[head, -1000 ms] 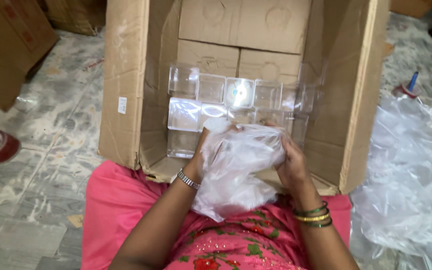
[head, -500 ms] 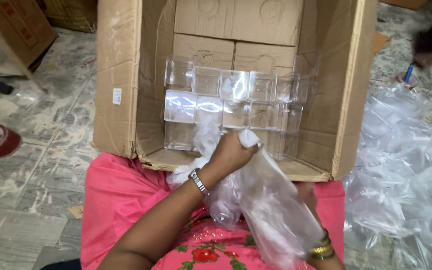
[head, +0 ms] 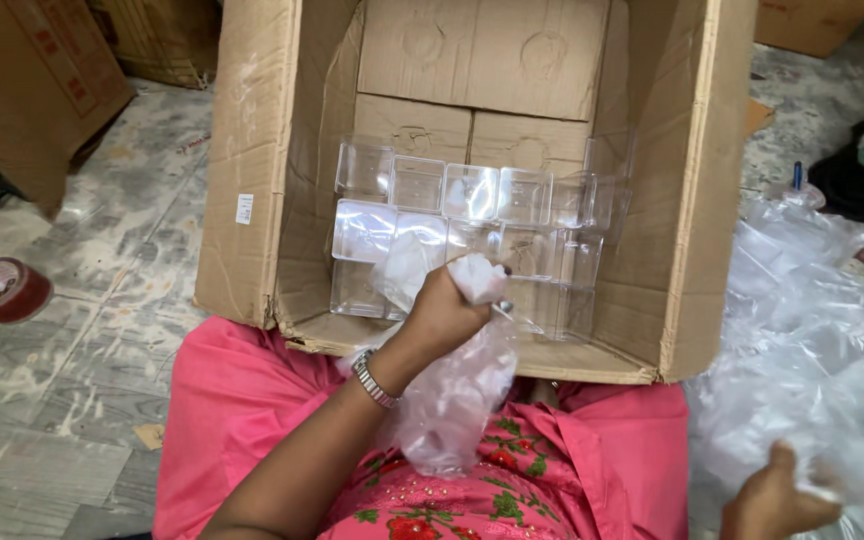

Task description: The person sits on the floor with an open cardboard box on their lap and packs clear acrylic boxes one at a time. They place each box into a plastic bag, wrap the bag around it, and set the wrapped box back into the cardboard box, repeating this for several boxes.

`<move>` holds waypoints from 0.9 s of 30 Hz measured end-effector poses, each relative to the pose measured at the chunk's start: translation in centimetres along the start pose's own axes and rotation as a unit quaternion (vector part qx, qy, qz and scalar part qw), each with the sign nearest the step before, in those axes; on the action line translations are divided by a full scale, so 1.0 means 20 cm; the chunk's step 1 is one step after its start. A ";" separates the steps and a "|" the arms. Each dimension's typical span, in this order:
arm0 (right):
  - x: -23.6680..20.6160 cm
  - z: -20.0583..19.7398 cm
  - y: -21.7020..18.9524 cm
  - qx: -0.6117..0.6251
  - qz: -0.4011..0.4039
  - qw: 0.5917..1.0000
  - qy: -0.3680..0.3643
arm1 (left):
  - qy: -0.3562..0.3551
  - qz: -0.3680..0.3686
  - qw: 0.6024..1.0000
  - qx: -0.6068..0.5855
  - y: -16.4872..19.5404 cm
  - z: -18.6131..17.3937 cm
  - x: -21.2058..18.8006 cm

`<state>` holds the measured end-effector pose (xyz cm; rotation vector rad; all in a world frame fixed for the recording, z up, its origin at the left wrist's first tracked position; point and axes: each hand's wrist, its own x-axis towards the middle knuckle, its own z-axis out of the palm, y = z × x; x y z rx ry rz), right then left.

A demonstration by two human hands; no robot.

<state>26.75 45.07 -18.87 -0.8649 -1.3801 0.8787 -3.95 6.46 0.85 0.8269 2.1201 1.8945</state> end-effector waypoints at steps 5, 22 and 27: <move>-0.09 -0.02 -0.11 -0.449 0.110 0.886 -0.037 | -0.015 0.081 0.997 -0.002 0.00 0.02 -0.02; -0.66 0.88 -1.38 0.233 0.124 0.824 -0.502 | 0.066 0.051 0.997 -0.003 0.22 -0.01 -0.18; -0.61 0.89 -1.44 0.245 0.278 0.790 -0.489 | 0.057 0.032 0.994 -0.087 0.10 -0.11 -0.22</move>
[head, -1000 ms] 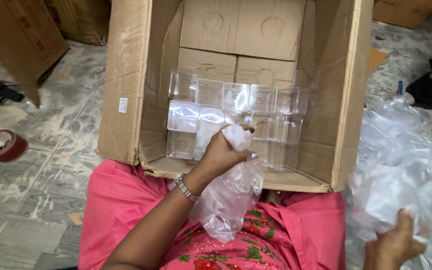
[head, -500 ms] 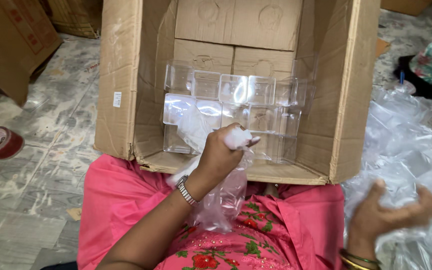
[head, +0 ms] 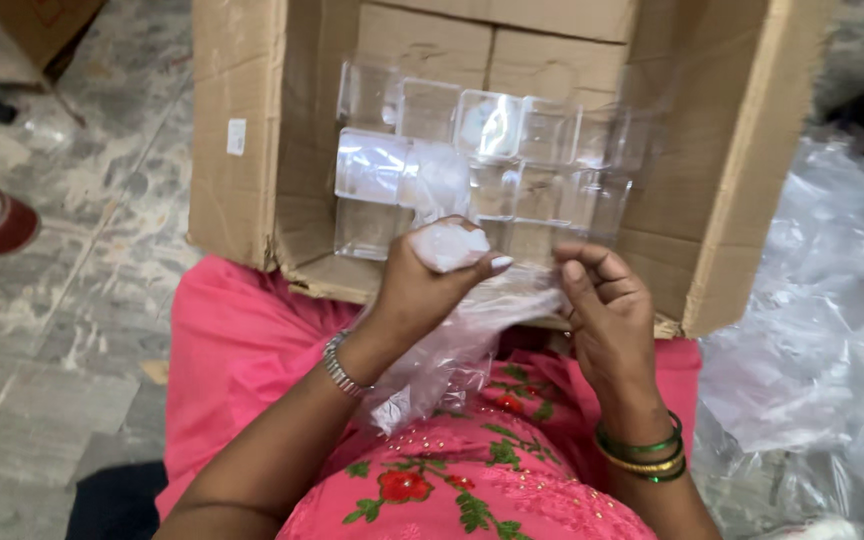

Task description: The person sits on the floor with an open cardboard box on their lap and packs clear acrylic boxes one at a time. They place each box into a plastic bag, wrap the bag around it, and set the wrapped box back into the cardboard box, repeating this for several boxes.

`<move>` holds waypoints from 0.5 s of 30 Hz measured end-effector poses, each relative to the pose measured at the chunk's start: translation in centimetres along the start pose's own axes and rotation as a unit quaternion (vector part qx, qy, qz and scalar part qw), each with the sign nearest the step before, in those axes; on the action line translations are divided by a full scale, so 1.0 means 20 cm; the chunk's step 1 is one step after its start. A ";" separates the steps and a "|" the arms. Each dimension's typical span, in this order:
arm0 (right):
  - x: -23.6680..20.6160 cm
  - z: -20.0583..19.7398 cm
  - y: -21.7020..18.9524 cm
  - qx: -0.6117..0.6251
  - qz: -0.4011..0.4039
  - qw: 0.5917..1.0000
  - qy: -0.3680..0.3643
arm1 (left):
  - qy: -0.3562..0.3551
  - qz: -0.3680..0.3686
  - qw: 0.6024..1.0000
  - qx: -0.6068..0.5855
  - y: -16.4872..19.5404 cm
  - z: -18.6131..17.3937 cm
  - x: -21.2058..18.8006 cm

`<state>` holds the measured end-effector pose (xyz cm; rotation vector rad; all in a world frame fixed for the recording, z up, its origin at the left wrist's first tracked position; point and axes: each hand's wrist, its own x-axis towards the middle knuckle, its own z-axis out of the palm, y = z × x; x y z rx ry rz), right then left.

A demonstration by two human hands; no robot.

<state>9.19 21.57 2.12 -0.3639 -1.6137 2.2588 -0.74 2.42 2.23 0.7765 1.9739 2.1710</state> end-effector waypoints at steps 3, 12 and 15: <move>-0.02 0.09 0.01 -0.017 0.009 0.999 -0.030 | 0.005 0.001 1.000 0.008 -0.04 0.02 -0.01; -0.01 0.07 0.10 -0.133 -0.071 0.989 0.010 | 0.057 -0.045 0.994 -0.081 -0.11 -0.04 0.04; 0.08 0.07 0.21 -0.163 -0.066 0.984 -0.009 | 0.050 -0.052 0.991 -0.110 -0.13 -0.07 0.05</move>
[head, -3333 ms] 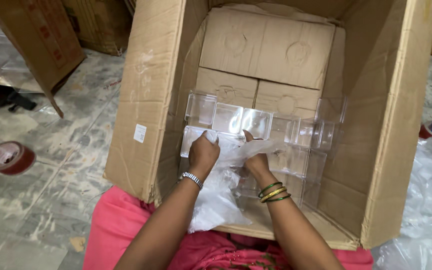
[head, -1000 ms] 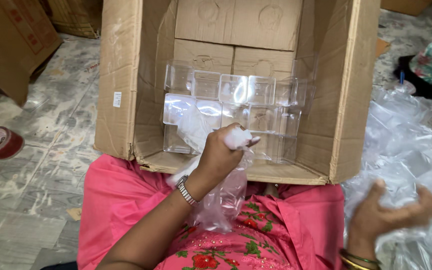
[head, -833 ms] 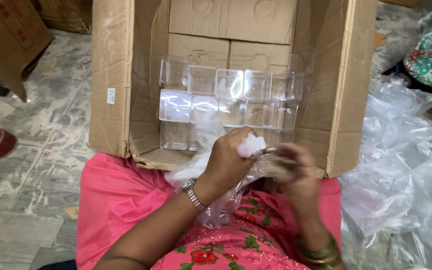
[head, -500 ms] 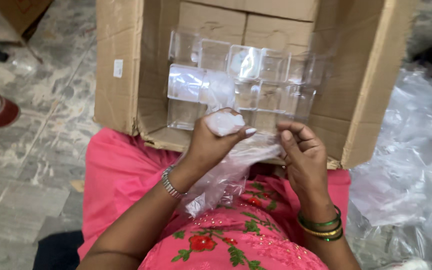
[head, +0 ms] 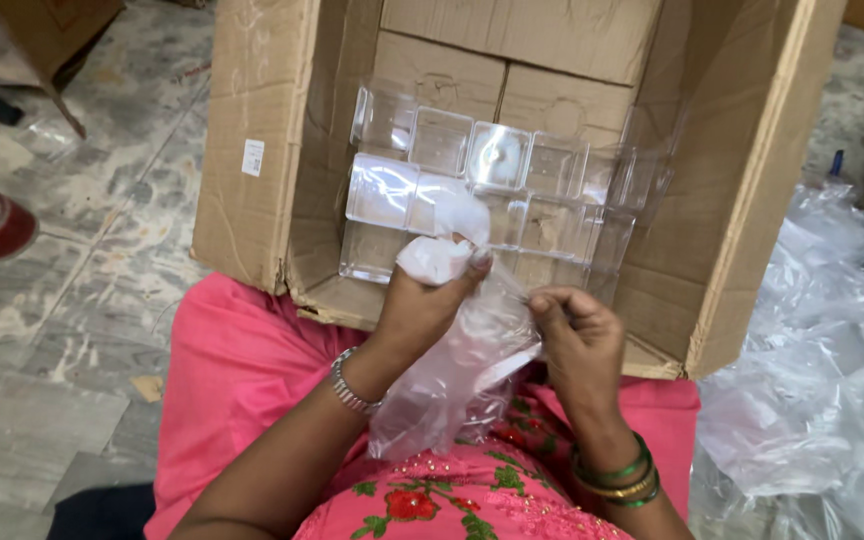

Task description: The person sits on the floor with an open cardboard box on their lap and packs clear acrylic boxes one at a time. They place each box into a plastic bag, wrap the bag around it, and set the wrapped box back into the cardboard box, repeating this for several boxes.

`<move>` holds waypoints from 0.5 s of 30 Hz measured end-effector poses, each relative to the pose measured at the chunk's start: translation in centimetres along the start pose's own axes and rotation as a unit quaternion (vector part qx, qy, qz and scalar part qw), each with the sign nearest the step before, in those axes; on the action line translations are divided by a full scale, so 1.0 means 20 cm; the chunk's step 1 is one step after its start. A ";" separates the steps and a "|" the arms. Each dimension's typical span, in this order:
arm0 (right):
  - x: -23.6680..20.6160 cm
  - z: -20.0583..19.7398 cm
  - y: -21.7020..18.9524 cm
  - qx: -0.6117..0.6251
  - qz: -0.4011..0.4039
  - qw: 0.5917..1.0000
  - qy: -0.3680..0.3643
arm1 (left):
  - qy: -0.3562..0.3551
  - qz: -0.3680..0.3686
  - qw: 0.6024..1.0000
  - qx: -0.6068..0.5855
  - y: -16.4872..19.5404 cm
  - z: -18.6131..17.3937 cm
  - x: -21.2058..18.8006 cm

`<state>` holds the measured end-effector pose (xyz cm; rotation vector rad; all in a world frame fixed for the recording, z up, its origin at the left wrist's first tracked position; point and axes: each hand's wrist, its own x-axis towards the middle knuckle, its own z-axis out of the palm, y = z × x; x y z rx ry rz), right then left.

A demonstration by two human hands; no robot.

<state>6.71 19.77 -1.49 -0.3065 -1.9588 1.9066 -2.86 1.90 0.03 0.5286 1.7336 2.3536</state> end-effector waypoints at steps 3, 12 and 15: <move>0.12 0.04 0.04 0.053 0.048 0.997 -0.042 | -0.110 -0.065 0.986 -0.105 0.00 -0.08 0.01; 0.47 0.09 -0.23 0.353 0.147 0.914 -0.133 | -0.059 -0.227 0.947 -0.222 0.03 -0.53 0.06; 0.72 0.39 -0.09 0.018 -0.028 0.994 -0.106 | 0.043 -0.079 0.995 -0.048 -0.10 -0.67 0.36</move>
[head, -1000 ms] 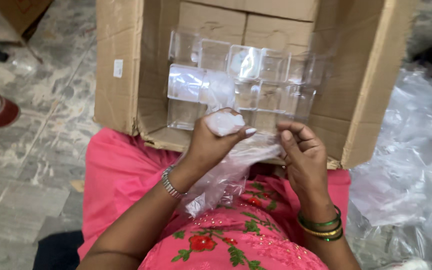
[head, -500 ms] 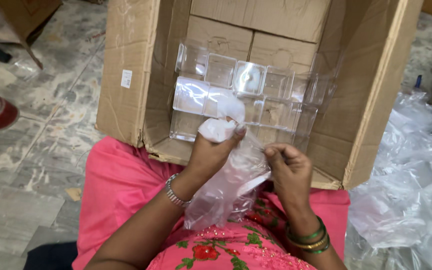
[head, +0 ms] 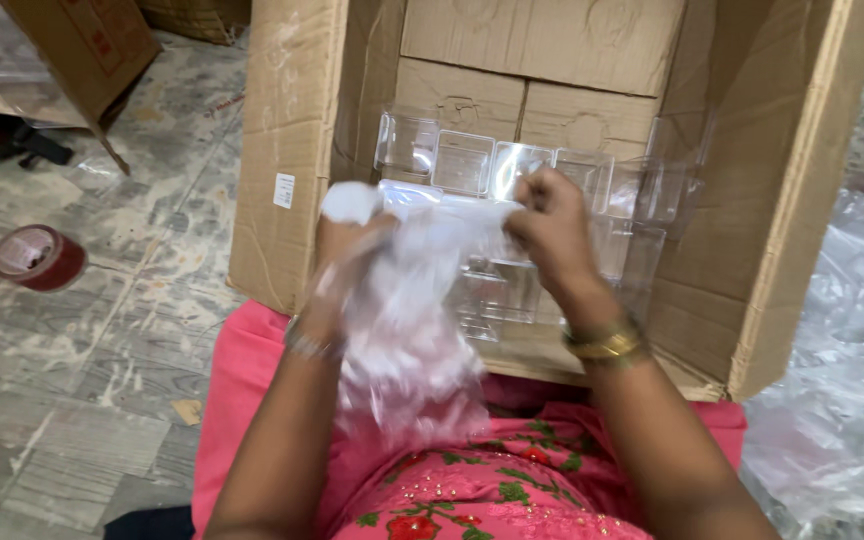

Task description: The person sits on the floor with an open cardboard box on their lap and packs clear acrylic boxes one at a time. They place each box into a plastic bag, wrap the bag around it, and set the wrapped box back into the cardboard box, repeating this for several boxes.

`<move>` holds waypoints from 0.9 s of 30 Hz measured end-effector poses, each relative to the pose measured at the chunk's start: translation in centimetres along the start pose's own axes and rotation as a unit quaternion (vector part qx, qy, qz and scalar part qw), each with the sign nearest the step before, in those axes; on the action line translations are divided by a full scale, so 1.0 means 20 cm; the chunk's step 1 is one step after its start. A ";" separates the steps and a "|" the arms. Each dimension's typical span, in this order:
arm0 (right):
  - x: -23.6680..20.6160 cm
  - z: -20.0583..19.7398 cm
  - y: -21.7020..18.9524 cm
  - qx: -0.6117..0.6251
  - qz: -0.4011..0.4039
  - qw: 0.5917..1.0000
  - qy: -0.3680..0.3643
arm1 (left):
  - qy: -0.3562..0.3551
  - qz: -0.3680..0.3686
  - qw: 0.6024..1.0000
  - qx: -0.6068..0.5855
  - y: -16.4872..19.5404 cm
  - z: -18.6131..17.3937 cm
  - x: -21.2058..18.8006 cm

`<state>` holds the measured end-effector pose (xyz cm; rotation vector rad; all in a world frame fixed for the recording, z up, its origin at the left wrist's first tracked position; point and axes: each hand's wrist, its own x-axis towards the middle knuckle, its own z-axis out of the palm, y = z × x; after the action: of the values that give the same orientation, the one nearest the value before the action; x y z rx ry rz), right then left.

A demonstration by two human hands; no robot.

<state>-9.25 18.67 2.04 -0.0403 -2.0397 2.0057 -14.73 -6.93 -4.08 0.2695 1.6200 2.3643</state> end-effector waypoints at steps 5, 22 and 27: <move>0.27 0.27 0.50 -0.158 0.154 0.972 0.084 | 0.163 0.095 0.945 0.266 -0.34 -0.11 0.35; 0.28 0.09 0.77 0.332 0.097 0.938 -0.027 | 0.150 0.106 0.973 0.142 -0.30 0.01 0.30; 0.19 0.03 0.64 0.110 0.019 0.993 0.035 | 0.049 0.002 0.990 -0.133 -0.27 0.03 0.24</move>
<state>-15.33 19.37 -9.91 -0.1040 -1.7780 2.2083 -18.55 -2.98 -8.92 0.1059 1.3210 2.5967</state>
